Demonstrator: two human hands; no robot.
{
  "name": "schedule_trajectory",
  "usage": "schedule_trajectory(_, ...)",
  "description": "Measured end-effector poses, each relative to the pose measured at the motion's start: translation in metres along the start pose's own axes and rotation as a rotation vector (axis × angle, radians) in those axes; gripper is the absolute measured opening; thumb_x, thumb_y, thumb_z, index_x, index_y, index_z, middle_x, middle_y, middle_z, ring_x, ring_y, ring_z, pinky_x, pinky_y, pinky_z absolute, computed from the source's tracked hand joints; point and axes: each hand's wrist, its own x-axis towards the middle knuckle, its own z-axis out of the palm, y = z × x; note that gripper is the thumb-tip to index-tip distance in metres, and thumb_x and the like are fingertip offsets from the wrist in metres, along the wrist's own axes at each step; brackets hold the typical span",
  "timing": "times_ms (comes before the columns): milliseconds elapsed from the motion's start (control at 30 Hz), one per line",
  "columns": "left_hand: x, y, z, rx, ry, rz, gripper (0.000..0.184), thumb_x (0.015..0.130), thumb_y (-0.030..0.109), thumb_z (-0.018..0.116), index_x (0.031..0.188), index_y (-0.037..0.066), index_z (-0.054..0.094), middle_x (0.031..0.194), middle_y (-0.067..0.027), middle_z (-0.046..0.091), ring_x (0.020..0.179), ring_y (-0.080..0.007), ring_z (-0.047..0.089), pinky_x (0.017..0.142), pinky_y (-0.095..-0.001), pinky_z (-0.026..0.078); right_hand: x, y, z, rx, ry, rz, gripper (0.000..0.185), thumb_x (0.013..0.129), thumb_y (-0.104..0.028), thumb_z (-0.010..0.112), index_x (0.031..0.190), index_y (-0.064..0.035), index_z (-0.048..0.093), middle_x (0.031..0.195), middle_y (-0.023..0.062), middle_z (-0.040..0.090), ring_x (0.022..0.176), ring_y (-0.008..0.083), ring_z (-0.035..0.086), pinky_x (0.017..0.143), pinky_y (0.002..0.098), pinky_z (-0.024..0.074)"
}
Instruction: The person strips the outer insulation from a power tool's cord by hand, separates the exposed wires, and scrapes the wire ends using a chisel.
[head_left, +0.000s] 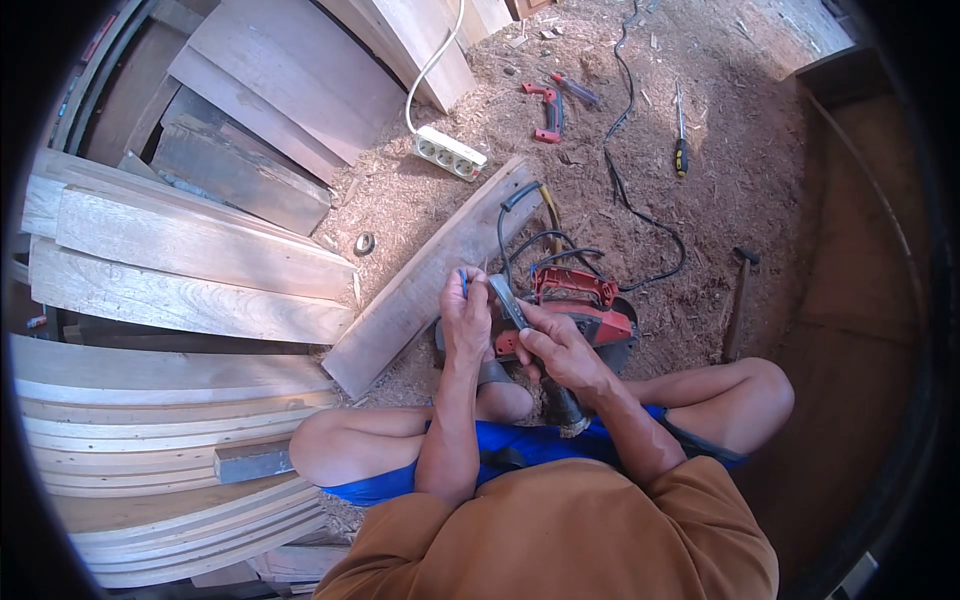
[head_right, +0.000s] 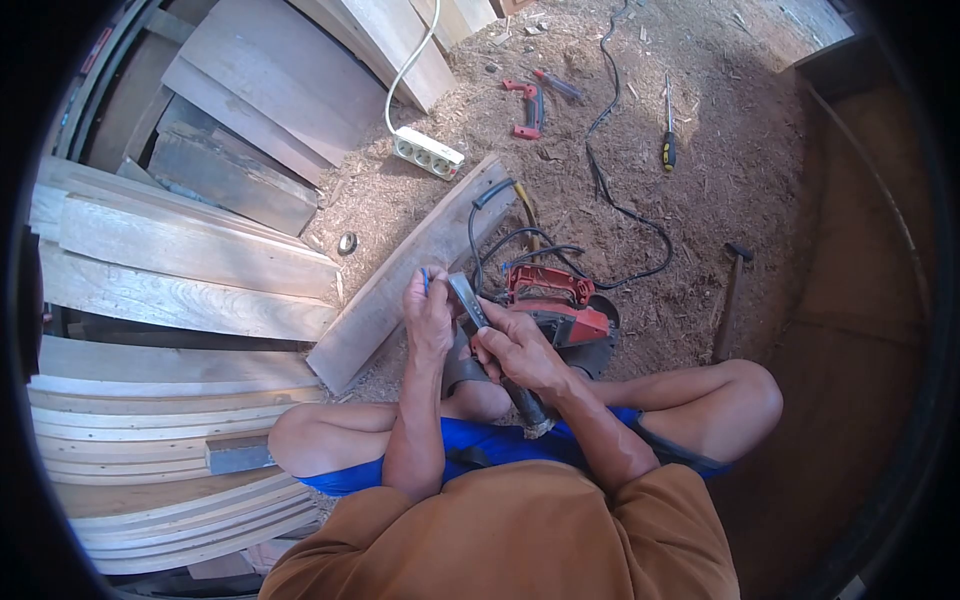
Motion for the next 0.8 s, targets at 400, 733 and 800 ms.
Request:
schedule_trajectory(400,-0.003,-0.0041,0.0009,0.147,-0.035,0.062,0.018,0.11,0.021,0.048,0.102,0.007,0.056,0.078,0.0051,0.054,0.068,-0.0025,0.047,0.058,-0.0218,0.04,-0.0024,-0.0053,0.0102,0.005,0.036,0.012,0.055,0.104,-0.011,0.044,0.158,-0.0079,0.036,0.078,-0.0006,0.055,0.058,0.0076,0.054,0.055,0.0235,0.048)
schedule_trajectory(733,-0.0022,-0.0024,0.0001,0.001,-0.118,-0.02,0.014,0.109,0.018,0.05,0.102,0.008,0.056,0.079,0.0052,0.055,0.067,-0.0007,0.048,0.056,-0.0187,0.039,-0.0008,-0.0038,0.0093,0.011,0.053,-0.008,0.054,0.104,-0.01,0.044,0.158,-0.0089,0.036,0.077,-0.0005,0.056,0.058,0.0083,0.055,0.055,0.0242,0.0486)
schedule_trajectory(800,-0.0031,-0.0028,0.0016,-0.028,-0.104,-0.012,0.014,0.109,0.018,0.05,0.102,0.008,0.056,0.079,0.0054,0.055,0.066,-0.0006,0.048,0.056,-0.0186,0.039,0.0001,-0.0019,0.0083,0.005,0.048,-0.009,0.054,0.104,-0.011,0.044,0.158,-0.009,0.036,0.077,-0.0005,0.056,0.058,0.0082,0.055,0.055,0.0241,0.0487)
